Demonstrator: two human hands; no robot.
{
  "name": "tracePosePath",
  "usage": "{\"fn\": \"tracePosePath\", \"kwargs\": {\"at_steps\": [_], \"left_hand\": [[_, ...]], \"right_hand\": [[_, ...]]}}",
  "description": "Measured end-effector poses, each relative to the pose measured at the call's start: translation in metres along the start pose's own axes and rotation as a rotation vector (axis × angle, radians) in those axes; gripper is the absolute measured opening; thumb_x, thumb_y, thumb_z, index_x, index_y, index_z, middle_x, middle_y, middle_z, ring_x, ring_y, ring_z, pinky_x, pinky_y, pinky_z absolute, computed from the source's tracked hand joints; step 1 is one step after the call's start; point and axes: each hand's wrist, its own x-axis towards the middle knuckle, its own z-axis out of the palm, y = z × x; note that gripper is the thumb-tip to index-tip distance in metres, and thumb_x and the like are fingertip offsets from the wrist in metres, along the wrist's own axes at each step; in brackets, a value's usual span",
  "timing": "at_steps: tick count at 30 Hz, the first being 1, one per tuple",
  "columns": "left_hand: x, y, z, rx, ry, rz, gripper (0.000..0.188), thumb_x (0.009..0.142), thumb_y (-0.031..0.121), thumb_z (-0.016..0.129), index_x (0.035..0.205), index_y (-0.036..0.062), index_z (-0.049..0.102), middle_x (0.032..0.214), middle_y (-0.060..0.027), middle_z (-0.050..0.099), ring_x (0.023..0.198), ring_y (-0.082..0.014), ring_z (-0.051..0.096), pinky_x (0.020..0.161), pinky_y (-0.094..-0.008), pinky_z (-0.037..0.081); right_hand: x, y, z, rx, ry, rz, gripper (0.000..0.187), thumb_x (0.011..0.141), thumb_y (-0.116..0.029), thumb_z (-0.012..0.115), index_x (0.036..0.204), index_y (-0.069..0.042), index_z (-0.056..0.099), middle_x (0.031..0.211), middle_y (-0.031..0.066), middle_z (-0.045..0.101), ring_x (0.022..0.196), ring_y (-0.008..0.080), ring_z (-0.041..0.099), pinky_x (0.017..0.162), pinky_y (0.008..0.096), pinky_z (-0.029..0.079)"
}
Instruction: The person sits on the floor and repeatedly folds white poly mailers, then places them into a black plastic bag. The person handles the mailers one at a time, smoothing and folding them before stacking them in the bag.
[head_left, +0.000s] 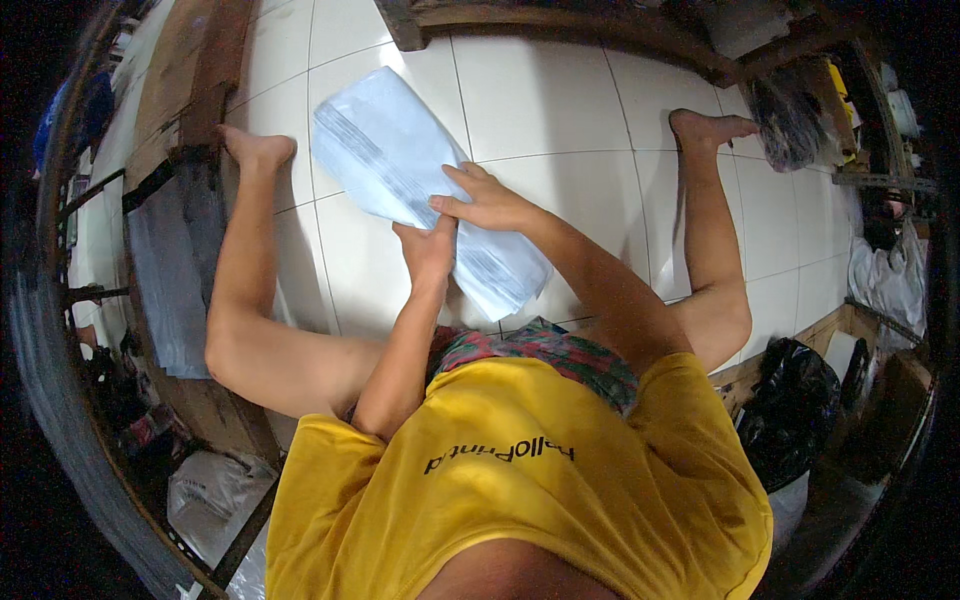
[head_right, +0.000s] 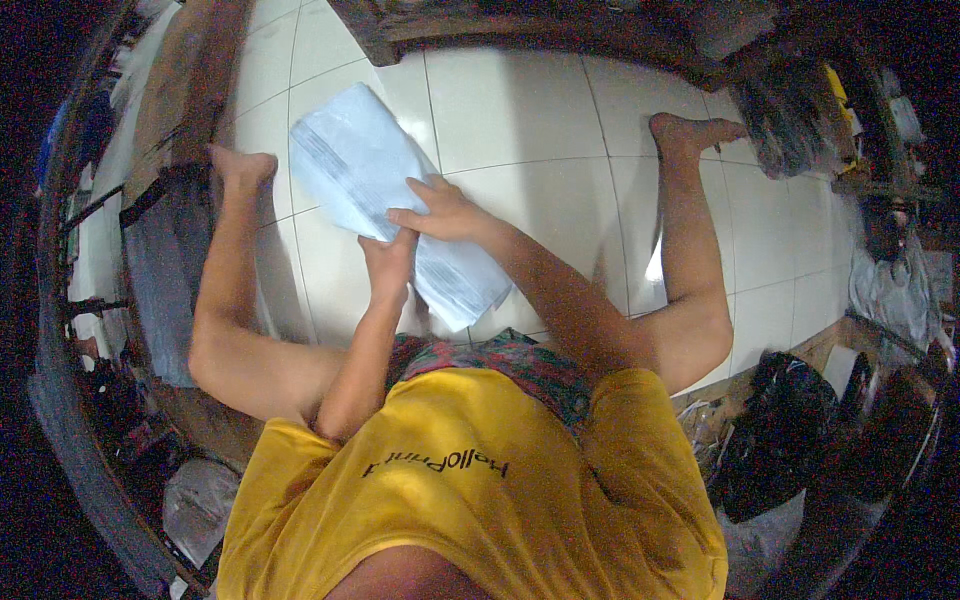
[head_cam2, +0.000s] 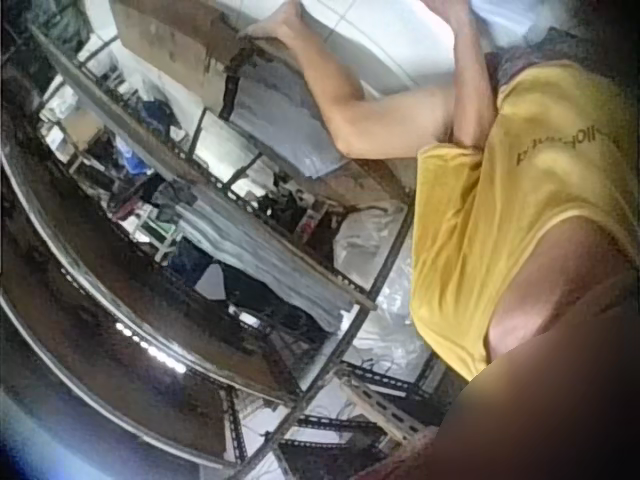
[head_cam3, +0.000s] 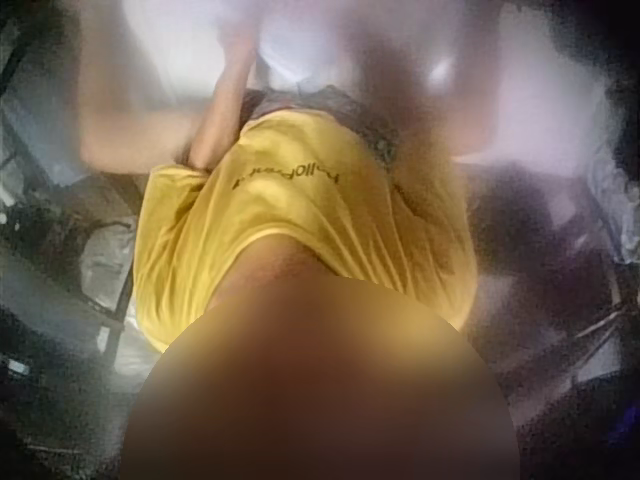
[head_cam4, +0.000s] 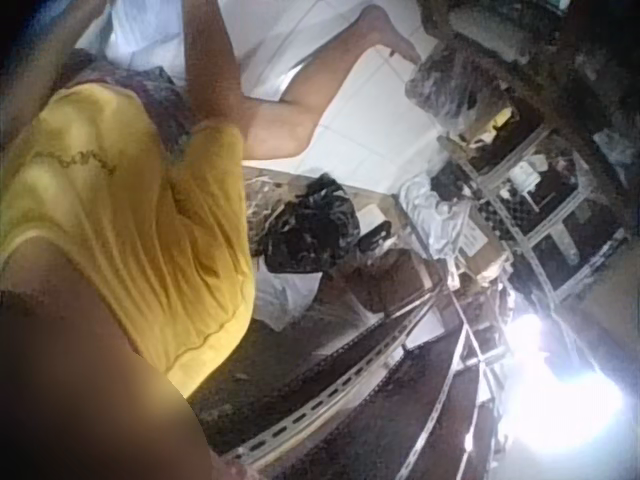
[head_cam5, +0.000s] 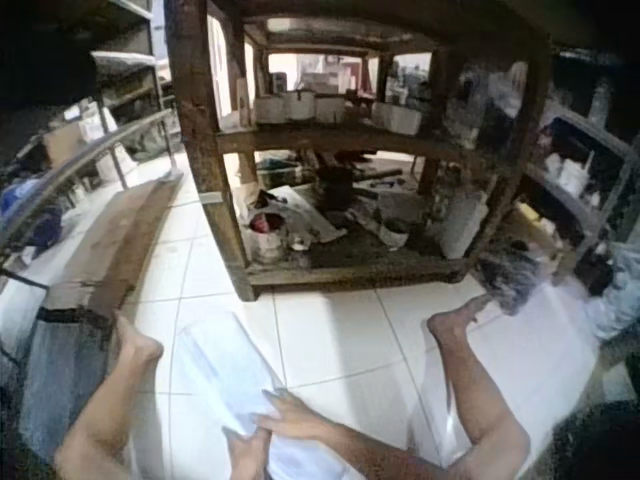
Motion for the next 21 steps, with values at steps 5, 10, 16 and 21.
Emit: {"fn": "tracePosePath", "kwargs": {"at_steps": [5,10,16,21], "left_hand": [[-0.008,0.016,0.005,0.001,-0.17,0.229,0.076,0.089,0.019,0.072,0.142,-0.0129,0.028,0.139,-0.0296,0.046,0.127,-0.0339,0.051,0.107,-0.0398,0.041],[-0.016,0.038,0.023,0.473,-0.33,0.13,0.086,0.097,0.061,0.049,0.154,-0.0014,0.032,0.161,-0.037,0.005,0.145,-0.0546,0.022,0.119,-0.051,0.026],[0.002,0.025,0.043,1.122,-0.409,0.569,0.065,0.094,0.055,0.053,0.141,0.01,0.058,0.163,-0.0246,0.021,0.151,-0.0479,0.014,0.113,-0.0759,0.01],[0.017,0.021,0.049,1.363,-0.727,0.715,0.051,0.096,0.051,0.054,0.126,0.0129,0.067,0.145,-0.0147,0.051,0.141,-0.0385,0.038,0.114,-0.0745,0.012]], "right_hand": [[-0.02,-0.016,-0.047,0.363,-0.146,-0.06,0.098,0.093,-0.069,0.053,0.154,0.004,0.03,0.154,0.0307,0.036,0.143,0.0399,0.038,0.117,0.0427,0.032],[-0.033,-0.013,-0.091,0.442,-0.131,-0.027,0.106,0.084,-0.067,0.066,0.154,0.003,0.03,0.147,0.0293,0.047,0.136,0.0355,0.048,0.115,0.0408,0.035],[0.007,0.072,-0.108,-0.063,0.08,0.08,0.117,0.069,-0.067,0.079,0.15,0.005,0.035,0.142,0.0302,0.051,0.133,0.038,0.051,0.111,0.0421,0.039],[0.019,0.106,-0.106,0.251,0.103,0.311,0.104,0.065,-0.057,0.083,0.14,0.006,0.05,0.131,0.0301,0.061,0.119,0.0381,0.062,0.103,0.0427,0.047]]}}
